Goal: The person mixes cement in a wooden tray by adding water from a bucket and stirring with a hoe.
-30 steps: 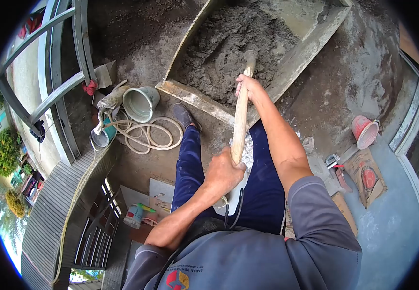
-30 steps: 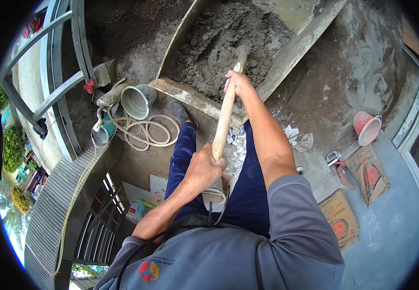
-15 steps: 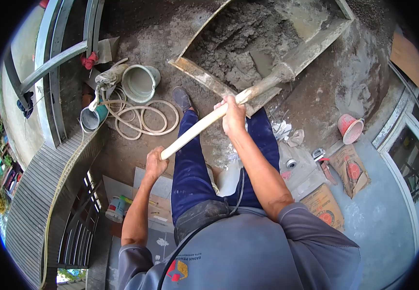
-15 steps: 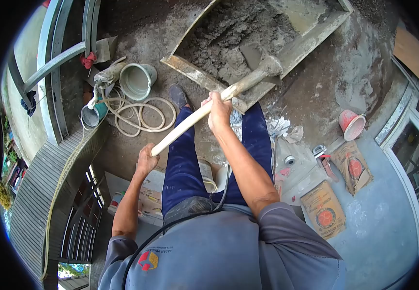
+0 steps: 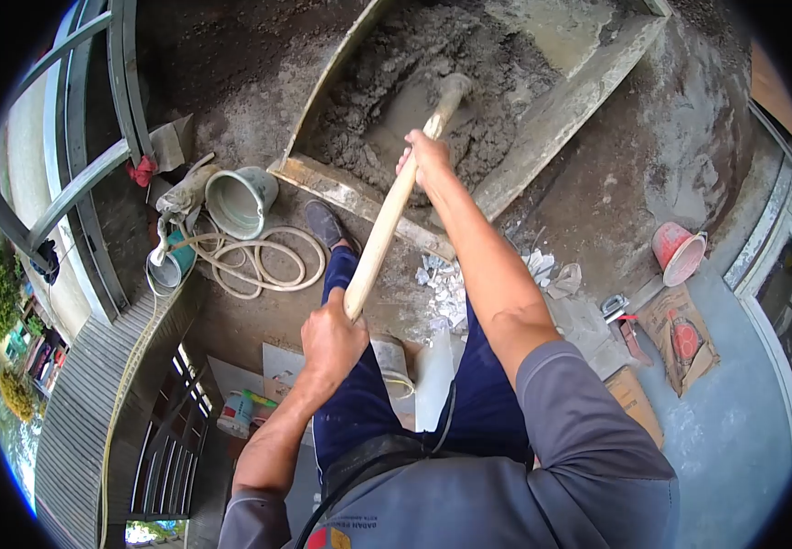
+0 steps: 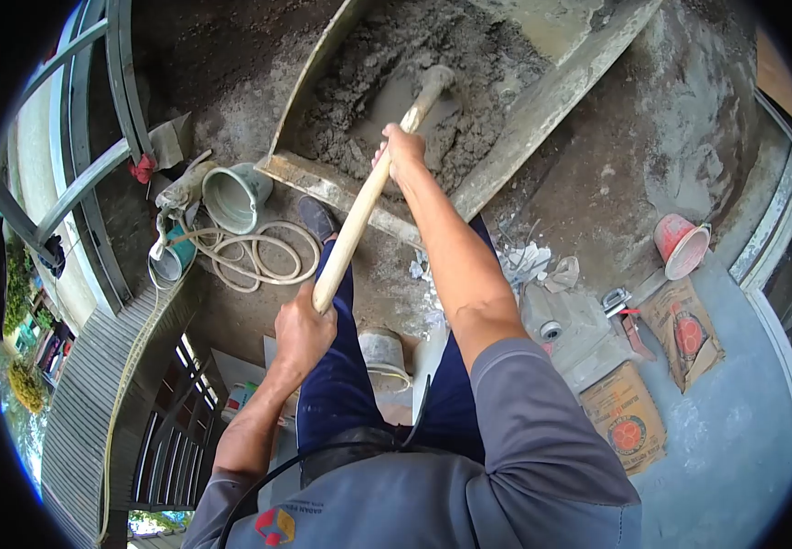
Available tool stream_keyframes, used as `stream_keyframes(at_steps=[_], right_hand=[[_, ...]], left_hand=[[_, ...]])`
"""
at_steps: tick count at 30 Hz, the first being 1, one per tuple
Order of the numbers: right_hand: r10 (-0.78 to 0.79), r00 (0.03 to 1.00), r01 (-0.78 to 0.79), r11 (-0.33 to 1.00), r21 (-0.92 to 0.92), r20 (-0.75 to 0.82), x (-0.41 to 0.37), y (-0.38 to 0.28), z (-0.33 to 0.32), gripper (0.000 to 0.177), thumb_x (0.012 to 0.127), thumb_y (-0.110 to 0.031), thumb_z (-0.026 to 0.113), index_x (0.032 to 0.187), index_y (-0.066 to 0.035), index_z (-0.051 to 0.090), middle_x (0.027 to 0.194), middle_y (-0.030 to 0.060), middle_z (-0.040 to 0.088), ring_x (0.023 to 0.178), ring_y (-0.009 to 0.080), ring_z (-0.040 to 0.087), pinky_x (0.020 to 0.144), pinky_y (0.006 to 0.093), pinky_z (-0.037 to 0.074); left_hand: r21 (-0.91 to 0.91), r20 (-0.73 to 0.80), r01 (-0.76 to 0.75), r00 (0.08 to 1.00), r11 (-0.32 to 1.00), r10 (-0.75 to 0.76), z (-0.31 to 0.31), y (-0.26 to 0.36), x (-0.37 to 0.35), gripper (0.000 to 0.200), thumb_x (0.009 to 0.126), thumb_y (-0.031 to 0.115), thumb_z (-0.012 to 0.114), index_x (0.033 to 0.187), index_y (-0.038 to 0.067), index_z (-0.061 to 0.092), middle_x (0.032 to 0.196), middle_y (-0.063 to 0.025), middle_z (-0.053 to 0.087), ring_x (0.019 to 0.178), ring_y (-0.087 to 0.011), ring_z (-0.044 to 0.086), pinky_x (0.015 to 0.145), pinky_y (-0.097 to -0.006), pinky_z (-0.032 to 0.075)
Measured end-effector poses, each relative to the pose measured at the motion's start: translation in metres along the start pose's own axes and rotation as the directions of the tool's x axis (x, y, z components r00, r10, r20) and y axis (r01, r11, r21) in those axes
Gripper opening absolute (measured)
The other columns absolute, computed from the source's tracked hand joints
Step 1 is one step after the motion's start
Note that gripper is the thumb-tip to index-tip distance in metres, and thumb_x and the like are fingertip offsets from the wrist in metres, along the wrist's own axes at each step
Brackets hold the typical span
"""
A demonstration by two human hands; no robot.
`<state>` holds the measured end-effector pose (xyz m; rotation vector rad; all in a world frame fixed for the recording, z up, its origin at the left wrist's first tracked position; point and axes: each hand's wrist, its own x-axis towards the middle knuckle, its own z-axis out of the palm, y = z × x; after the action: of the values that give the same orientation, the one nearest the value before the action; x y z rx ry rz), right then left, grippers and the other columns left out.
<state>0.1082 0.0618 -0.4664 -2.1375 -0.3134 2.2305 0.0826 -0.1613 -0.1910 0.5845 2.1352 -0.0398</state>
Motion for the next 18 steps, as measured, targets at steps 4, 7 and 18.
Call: stream_keyframes(at_steps=[4,7,18], right_hand=[[-0.170,0.985,0.170,0.985,-0.021,-0.002,-0.050,-0.062,-0.043,0.016,0.087,-0.009,0.065,0.091,0.001,0.054,0.064,0.0073,0.050,0.045,0.0209,0.051,0.042,0.0420,0.049],[-0.371,0.928,0.365,0.923,-0.122,-0.029,-0.100,-0.159,-0.089,0.019,0.086,-0.007,0.065,0.095,0.004,0.052,0.067,0.0074,0.051,0.047,0.0181,0.053,0.041,0.0380,0.049],[-0.337,0.940,0.332,0.873,-0.356,0.049,0.023,-0.278,-0.148,0.018,0.093,-0.012,0.064,0.100,0.000,0.053,0.069,0.0050,0.050,0.053,0.0176,0.051,0.048,0.0378,0.053]], left_hand=[[-0.119,-0.014,-0.059,0.998,0.991,0.058,0.027,0.035,-0.024,0.025,0.081,0.016,0.072,0.096,0.003,0.056,0.081,-0.0268,0.071,0.078,-0.0470,0.071,0.071,-0.0556,0.057],[-0.475,0.310,-0.033,0.929,0.879,0.203,0.034,0.095,-0.010,0.038,0.084,0.025,0.074,0.108,0.001,0.059,0.087,-0.0247,0.070,0.082,-0.0398,0.071,0.076,-0.0482,0.054],[-0.610,0.255,-0.100,0.915,0.786,0.314,0.052,0.229,0.072,0.039,0.082,0.015,0.068,0.112,-0.009,0.061,0.084,-0.0289,0.070,0.080,-0.0366,0.074,0.077,-0.0445,0.057]])
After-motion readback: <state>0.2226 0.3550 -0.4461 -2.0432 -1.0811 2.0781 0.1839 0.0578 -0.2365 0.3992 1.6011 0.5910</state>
